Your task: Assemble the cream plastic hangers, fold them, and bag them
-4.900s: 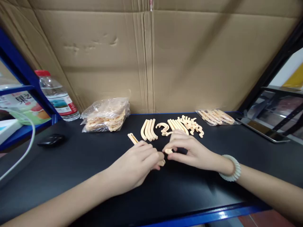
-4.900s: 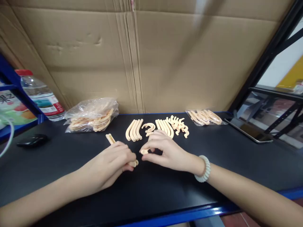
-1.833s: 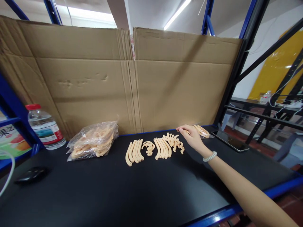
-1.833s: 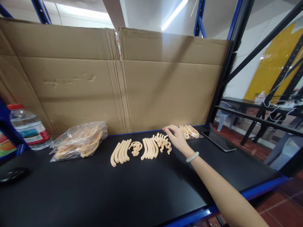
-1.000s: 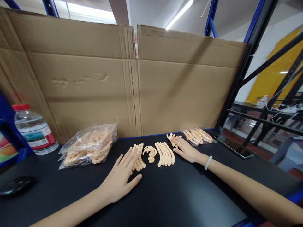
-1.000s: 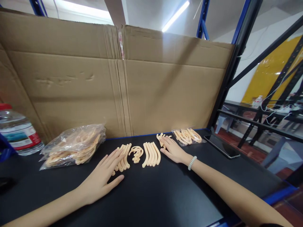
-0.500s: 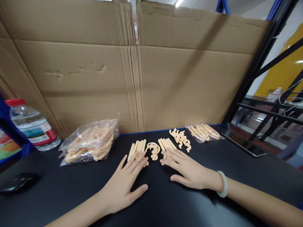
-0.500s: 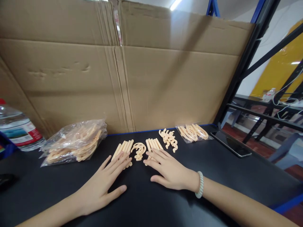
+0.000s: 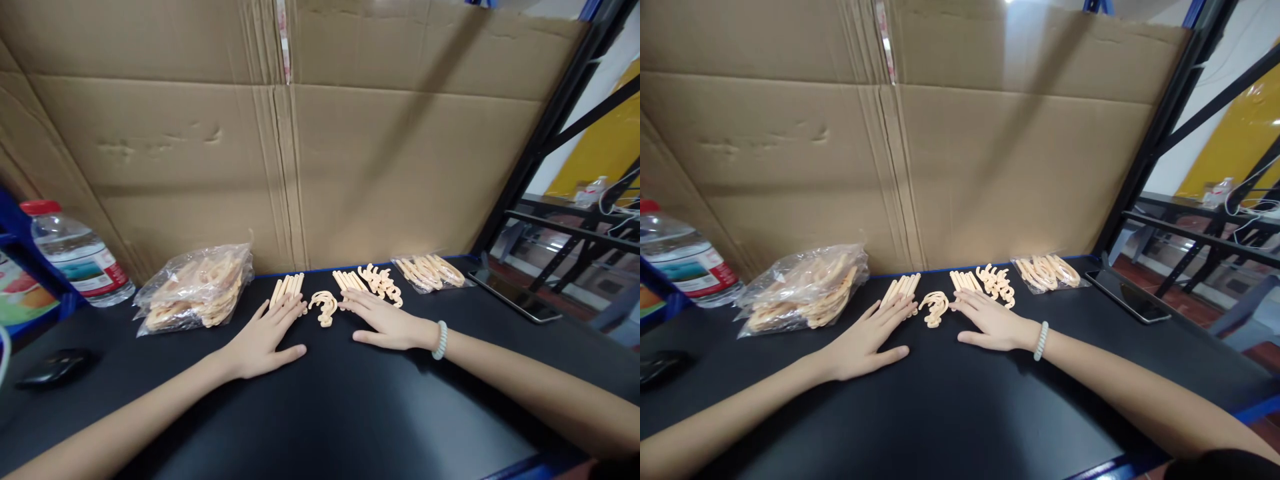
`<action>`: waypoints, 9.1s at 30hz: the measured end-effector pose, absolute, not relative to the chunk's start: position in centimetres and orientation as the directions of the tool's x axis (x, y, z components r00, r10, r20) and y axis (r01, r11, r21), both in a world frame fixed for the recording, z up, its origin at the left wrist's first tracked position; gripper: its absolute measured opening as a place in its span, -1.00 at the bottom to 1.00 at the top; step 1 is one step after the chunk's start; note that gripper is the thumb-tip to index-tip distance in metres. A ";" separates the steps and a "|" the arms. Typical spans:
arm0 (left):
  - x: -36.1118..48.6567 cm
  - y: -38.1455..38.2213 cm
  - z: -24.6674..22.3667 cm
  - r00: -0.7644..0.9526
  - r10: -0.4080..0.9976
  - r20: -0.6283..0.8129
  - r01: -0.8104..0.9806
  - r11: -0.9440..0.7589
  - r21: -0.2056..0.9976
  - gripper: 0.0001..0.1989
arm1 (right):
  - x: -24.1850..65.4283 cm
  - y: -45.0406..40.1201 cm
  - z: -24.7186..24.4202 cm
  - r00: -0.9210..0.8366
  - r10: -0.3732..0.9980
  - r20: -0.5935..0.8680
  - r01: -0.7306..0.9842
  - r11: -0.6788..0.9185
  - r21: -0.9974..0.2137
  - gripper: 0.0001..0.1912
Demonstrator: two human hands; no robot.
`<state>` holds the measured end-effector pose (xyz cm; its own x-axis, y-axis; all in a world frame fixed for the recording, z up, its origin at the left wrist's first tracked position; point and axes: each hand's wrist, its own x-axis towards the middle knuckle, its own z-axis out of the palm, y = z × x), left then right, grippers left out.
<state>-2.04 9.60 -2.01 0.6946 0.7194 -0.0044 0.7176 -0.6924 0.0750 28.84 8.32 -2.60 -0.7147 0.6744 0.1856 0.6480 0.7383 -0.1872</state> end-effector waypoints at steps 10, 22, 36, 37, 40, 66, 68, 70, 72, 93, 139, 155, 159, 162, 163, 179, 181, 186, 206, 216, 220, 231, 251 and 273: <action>-2.2 9.7 -2.5 0.716 0.696 0.062 0.693 -0.718 0.057 -0.26 | 22.3 8.1 -1.7 -0.699 0.630 0.338 0.648 0.758 -0.073 -0.32; -2.1 9.2 -2.2 0.706 0.705 0.062 0.697 -0.708 0.112 -0.26 | 20.8 16.1 -2.6 -0.686 0.699 0.204 0.697 0.711 -0.093 -0.36; -2.1 9.1 -2.1 0.698 0.711 0.091 0.697 -0.703 0.143 -0.26 | 29.9 7.4 0.2 -0.602 0.627 0.495 0.678 0.728 -0.098 -0.48; -2.1 9.0 -2.1 0.698 0.708 0.109 0.692 -0.706 0.152 -0.27 | 30.9 7.0 -0.1 -0.578 0.617 0.534 0.691 0.718 -0.082 -0.51; -2.1 8.8 -2.0 0.699 0.692 0.180 0.673 -0.722 0.161 -0.34 | 33.2 7.1 -1.6 -0.475 0.626 0.618 0.738 0.666 -0.107 -0.66; -1.0 6.3 -2.6 0.625 0.741 0.248 0.744 -0.661 0.100 -0.43 | 33.5 8.1 -3.9 -0.376 0.695 0.613 0.693 0.650 -0.311 -0.80; -0.6 5.8 -2.6 0.647 0.751 0.131 0.745 -0.660 0.101 -0.38 | 33.6 8.1 -3.9 -0.378 0.697 0.610 0.689 0.652 -0.317 -0.80; -0.5 5.9 -2.4 0.649 0.758 0.073 0.750 -0.652 0.109 -0.34 | 33.7 8.1 -4.0 -0.378 0.702 0.603 0.689 0.648 -0.324 -0.79; -0.5 6.5 -2.1 0.650 0.759 0.048 0.750 -0.650 0.117 -0.30 | 33.7 8.2 -4.0 -0.376 0.709 0.596 0.688 0.645 -0.334 -0.79; -4.3 11.5 -4.1 0.482 0.723 0.495 0.723 -0.648 0.241 -0.50 | 26.6 13.2 -0.4 -0.590 0.688 0.422 0.711 0.691 -0.133 -0.77; -0.9 6.3 -1.5 0.126 0.786 0.606 0.383 -0.602 0.701 -0.82 | 25.5 5.8 -0.2 -0.242 0.963 0.121 -0.196 0.073 -0.978 -0.76; 1.5 4.1 -2.8 0.406 0.838 0.363 0.090 -0.432 0.897 -0.94 | 22.7 4.1 -3.2 -0.248 0.966 -0.068 -0.371 -0.160 -0.915 -0.54; 1.5 3.8 -2.7 0.516 0.718 0.467 0.218 -0.637 0.739 -0.96 | 22.6 3.7 -3.3 -0.310 0.949 -0.064 -0.348 -0.175 -0.921 -0.73; 1.5 3.7 -2.8 0.519 0.678 0.521 0.280 -0.711 0.645 -0.91 | 22.2 3.0 -3.2 -0.366 0.930 -0.029 -0.289 -0.143 -0.946 -0.84; 1.5 3.8 -2.8 0.497 0.678 0.542 0.298 -0.720 0.627 -0.92 | 22.0 2.8 -3.1 -0.379 0.925 -0.029 -0.274 -0.142 -0.951 -0.83; 1.6 3.2 -2.3 0.453 0.625 0.636 0.227 -0.771 0.595 -0.80 | 21.3 2.4 -3.5 -0.249 0.968 -0.011 -0.259 -0.077 -0.963 -0.82; 1.6 3.0 -2.3 0.377 0.701 0.605 0.174 -0.696 0.697 -0.82 | 21.6 2.6 -3.4 -0.182 0.982 0.048 -0.255 0.000 -0.967 -0.85; 2.2 3.3 -2.8 0.299 0.922 0.247 -0.050 -0.244 0.969 -0.77 | 21.6 2.3 -3.0 -0.232 0.953 0.195 -0.200 0.150 -0.968 -0.95; 2.3 3.5 -2.6 0.374 0.904 0.206 0.094 -0.258 0.962 -0.88 | 23.0 3.4 -3.2 -0.332 0.941 0.069 -0.091 0.041 -0.995 -0.85; 2.3 3.4 -2.7 0.380 0.905 0.190 0.116 -0.250 0.961 -0.89 | 22.9 3.5 -2.4 -0.427 0.904 -0.017 -0.051 -0.043 -0.998 -0.77; 2.3 3.4 -2.4 0.379 0.901 0.208 0.143 -0.280 0.949 -0.89 | 22.9 3.6 -2.7 -0.446 0.895 -0.032 -0.083 -0.077 -0.994 -0.76; 2.3 3.5 -2.5 0.393 0.898 0.199 0.163 -0.281 0.946 -0.89 | 23.5 3.8 -2.7 -0.462 0.885 -0.061 -0.085 -0.113 -0.990 -0.76; 2.7 3.1 -2.6 0.428 0.891 0.150 0.069 -0.198 0.978 -0.89 | 22.5 3.6 -2.6 -0.427 0.904 -0.027 -0.004 -0.032 -0.999 -0.72; 3.4 3.0 -2.9 0.339 0.936 0.094 -0.044 -0.084 0.995 -0.77 | 21.3 3.1 -3.3 -0.314 0.948 0.048 -0.063 0.030 -0.998 -0.69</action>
<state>3.42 2.99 -2.94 0.3391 0.9360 0.0944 -0.0445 -0.0843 0.9955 21.31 3.08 -3.28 -0.3143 0.9481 0.0481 -0.0633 0.0296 -0.9976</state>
